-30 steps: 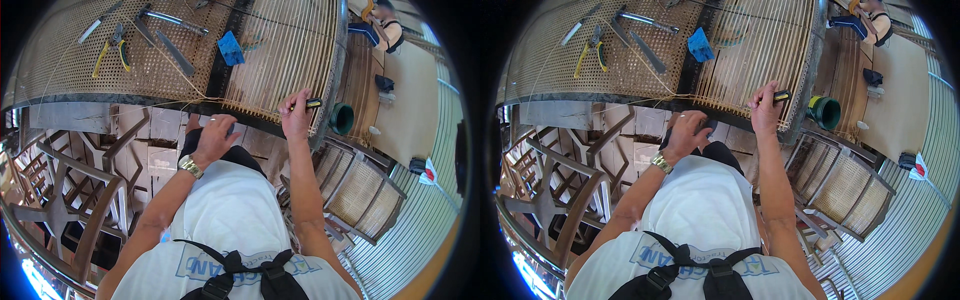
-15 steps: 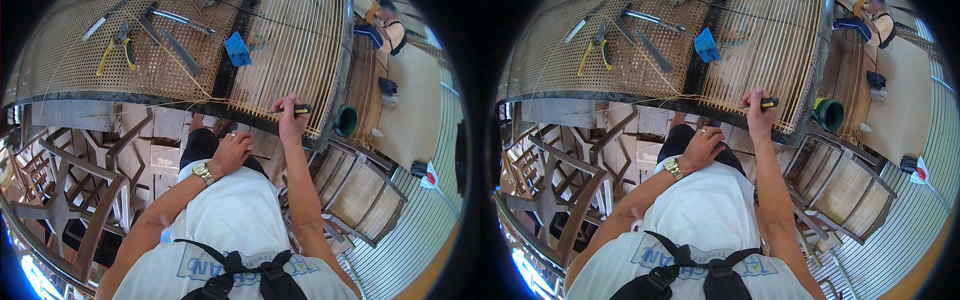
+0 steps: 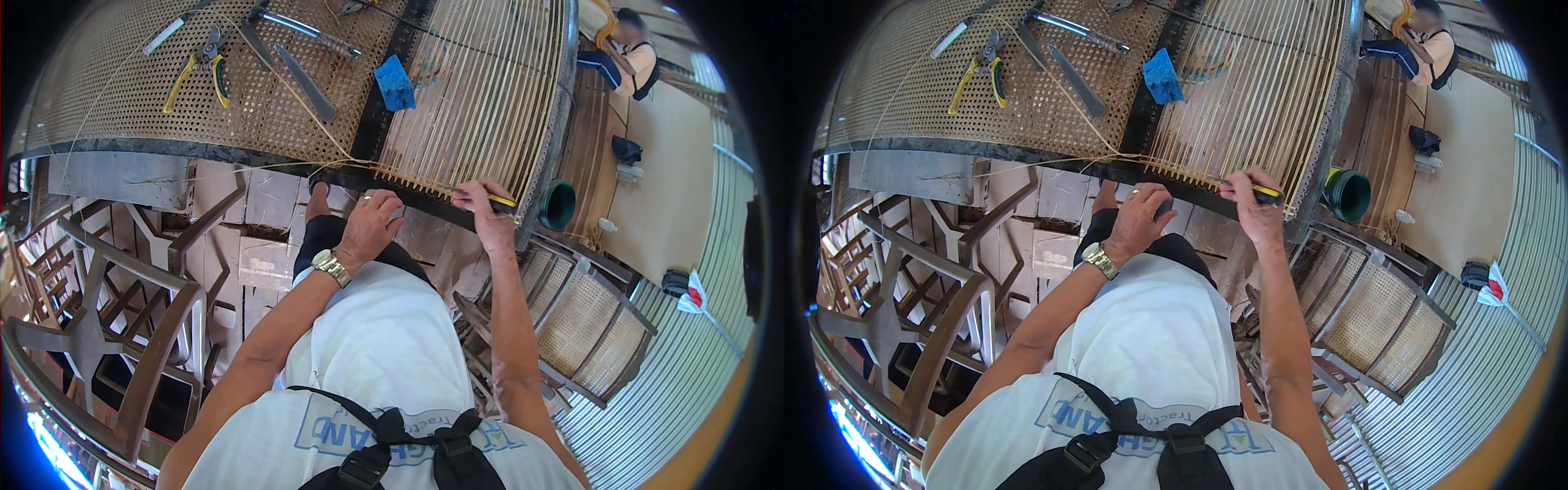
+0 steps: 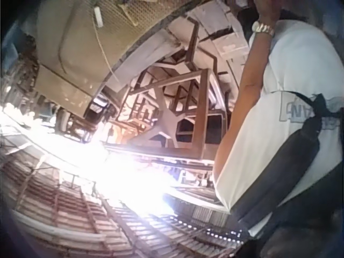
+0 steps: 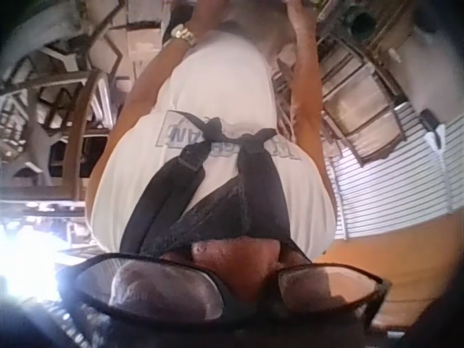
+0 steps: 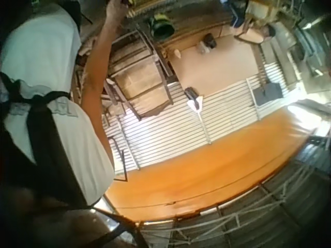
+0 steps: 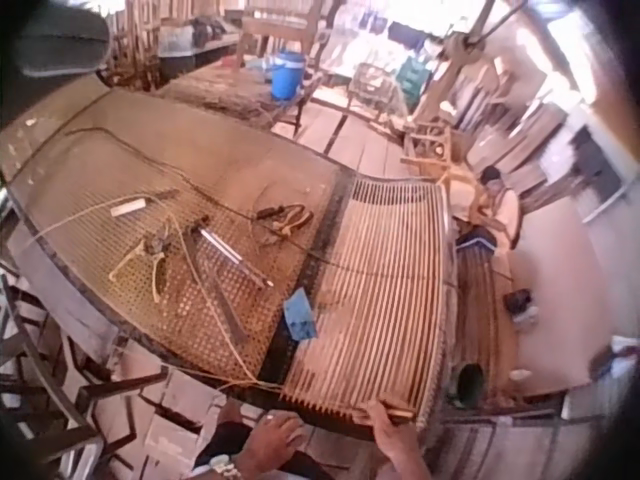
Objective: Repairing and weaving a cane chair seat using strips of cane and various hand tools in a workshop.
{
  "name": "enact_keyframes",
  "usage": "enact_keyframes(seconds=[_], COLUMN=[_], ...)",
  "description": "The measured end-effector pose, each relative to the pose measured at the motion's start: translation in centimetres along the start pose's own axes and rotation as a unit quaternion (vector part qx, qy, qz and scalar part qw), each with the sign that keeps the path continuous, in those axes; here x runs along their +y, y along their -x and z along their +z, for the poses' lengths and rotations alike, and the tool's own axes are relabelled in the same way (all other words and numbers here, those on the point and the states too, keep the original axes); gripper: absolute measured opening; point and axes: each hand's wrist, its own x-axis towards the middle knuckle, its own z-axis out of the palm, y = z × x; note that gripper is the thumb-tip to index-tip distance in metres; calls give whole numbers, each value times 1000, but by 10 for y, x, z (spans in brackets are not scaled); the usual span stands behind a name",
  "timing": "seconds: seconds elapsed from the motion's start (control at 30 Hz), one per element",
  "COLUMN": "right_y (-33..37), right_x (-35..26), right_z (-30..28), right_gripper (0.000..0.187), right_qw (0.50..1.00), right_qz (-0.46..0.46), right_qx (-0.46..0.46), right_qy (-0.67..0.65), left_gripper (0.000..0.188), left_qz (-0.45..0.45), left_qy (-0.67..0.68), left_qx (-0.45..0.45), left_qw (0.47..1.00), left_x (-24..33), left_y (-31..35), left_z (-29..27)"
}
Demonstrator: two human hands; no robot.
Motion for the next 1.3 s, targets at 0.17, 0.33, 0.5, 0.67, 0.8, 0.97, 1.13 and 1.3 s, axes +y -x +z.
enact_keyframes(seconds=[0.17, 0.33, 0.5, 0.67, 0.8, 0.97, 1.13, 1.3], right_y=[2, -4, -7, -12, -14, -28, -22, -20], right_x=[-3, 10, 17, 20, 17, -7, -31, -23], right_z=[1, 10, 11, 11, 10, -1, -27, -28], right_gripper=[24, 24, 25, 25, 22, 20, 19, 19], right_qw=[998, 1000, 1000, 999, 999, 993, 997, 996], right_qz=[-5, -9, -18, -8, 33, 102, 34, 71], right_qx=[15, -2, -6, -19, -39, -56, -5, -28], right_qy=[-54, -18, 9, 41, 4, 13, -71, -51], left_gripper=[34, 34, 34, 36, 40, 40, 39, 37], left_qz=[-1, 0, -7, -17, -26, -31, -11, -32], left_qy=[7, 5, -7, 11, 20, 37, 31, 6], left_qx=[2, -4, -7, -7, 1, -15, -11, -29], left_qw=[1000, 1000, 1000, 1000, 999, 999, 999, 999], left_x=[3, 5, 5, 3, 3, 6, 2, 6], left_y=[6, 8, 9, 9, 6, 3, 5, -4], left_z=[0, 0, 3, 5, 4, -1, -8, -2])
